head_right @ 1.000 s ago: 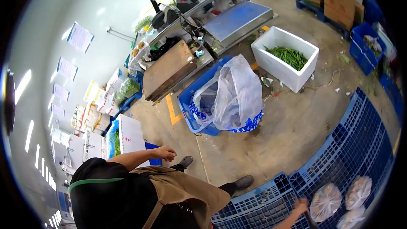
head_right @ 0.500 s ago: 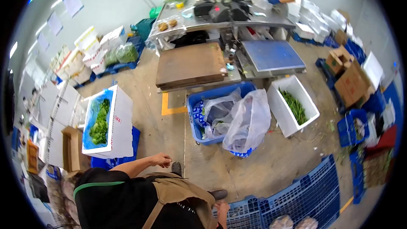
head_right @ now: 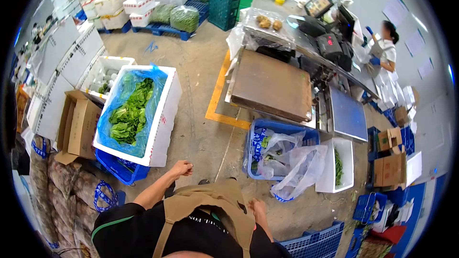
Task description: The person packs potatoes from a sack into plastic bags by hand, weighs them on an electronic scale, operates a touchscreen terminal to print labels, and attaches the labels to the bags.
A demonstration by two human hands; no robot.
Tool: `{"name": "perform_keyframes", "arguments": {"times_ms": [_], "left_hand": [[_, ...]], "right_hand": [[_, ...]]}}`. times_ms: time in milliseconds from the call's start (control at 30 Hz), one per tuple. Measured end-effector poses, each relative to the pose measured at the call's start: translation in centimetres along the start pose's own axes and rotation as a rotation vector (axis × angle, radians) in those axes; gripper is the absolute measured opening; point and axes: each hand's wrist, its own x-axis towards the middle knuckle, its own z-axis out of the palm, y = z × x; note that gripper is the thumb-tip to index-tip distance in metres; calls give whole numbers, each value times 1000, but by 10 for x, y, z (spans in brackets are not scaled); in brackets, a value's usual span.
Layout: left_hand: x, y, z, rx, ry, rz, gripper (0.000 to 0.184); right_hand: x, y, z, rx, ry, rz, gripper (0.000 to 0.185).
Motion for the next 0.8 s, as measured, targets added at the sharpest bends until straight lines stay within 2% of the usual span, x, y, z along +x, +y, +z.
{"name": "perform_keyframes", "arguments": {"times_ms": [33,100,200,267,467,533,600,633,667,700,733,800], "left_hand": [[5,12,-3,-13,9,-14,29],[13,44,-6,-99,-20,29,29],[41,92,-17,-172,-69,89,29],[70,120,-32,-200,-85,121,29],[155,216,-108,-253,99,154,28],[181,255,-138,-315,164,155,27],[190,279,-161,-364,220,147,26],[195,295,-172,-385,246,160,26],[205,316,-184,-402,267,188,25],[215,330,-194,-411,285,184,26],[225,339,-204,-419,303,175,26],[247,361,-221,-424,323,129,27]], "right_hand": [[-8,-36,24,-160,-40,-71,27],[48,-51,45,-88,-163,-93,27],[93,-103,70,-333,-128,-106,25],[128,-130,77,-355,-101,-49,23],[235,-247,141,-329,-13,137,20],[282,-311,180,-1108,-324,-337,17],[312,-353,233,-455,-122,-92,15],[305,-395,273,-436,-89,-133,15],[325,-422,307,-396,-177,-221,20],[290,-481,348,-405,-259,-240,22],[329,-494,384,-379,-343,-260,25],[288,-571,452,-286,-443,-251,31]]}}
